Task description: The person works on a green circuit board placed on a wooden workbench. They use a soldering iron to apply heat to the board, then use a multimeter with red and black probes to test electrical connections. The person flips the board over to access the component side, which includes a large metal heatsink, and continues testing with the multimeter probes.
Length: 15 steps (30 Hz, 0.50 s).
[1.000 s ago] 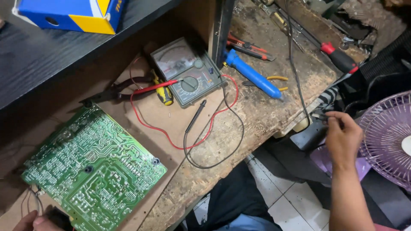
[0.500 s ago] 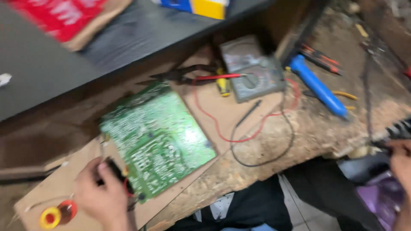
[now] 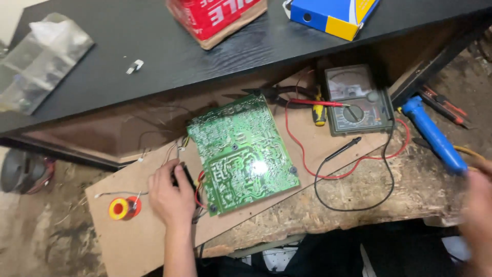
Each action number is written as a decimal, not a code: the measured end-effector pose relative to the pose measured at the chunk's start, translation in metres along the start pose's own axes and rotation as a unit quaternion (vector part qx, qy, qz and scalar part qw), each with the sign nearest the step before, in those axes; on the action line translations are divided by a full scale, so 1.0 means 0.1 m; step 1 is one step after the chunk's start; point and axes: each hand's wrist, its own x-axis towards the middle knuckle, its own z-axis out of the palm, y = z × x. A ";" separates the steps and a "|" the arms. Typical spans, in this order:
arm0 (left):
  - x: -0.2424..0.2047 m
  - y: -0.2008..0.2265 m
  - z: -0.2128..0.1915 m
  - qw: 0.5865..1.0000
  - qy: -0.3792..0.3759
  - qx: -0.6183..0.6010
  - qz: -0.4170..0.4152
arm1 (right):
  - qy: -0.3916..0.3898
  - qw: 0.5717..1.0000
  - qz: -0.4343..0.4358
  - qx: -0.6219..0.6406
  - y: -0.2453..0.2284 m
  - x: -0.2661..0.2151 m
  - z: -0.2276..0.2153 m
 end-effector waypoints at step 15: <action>0.00 -0.01 -0.09 0.998 -0.023 -0.039 -0.039 | -0.066 0.896 -0.425 -0.111 -1.31 0.58 0.89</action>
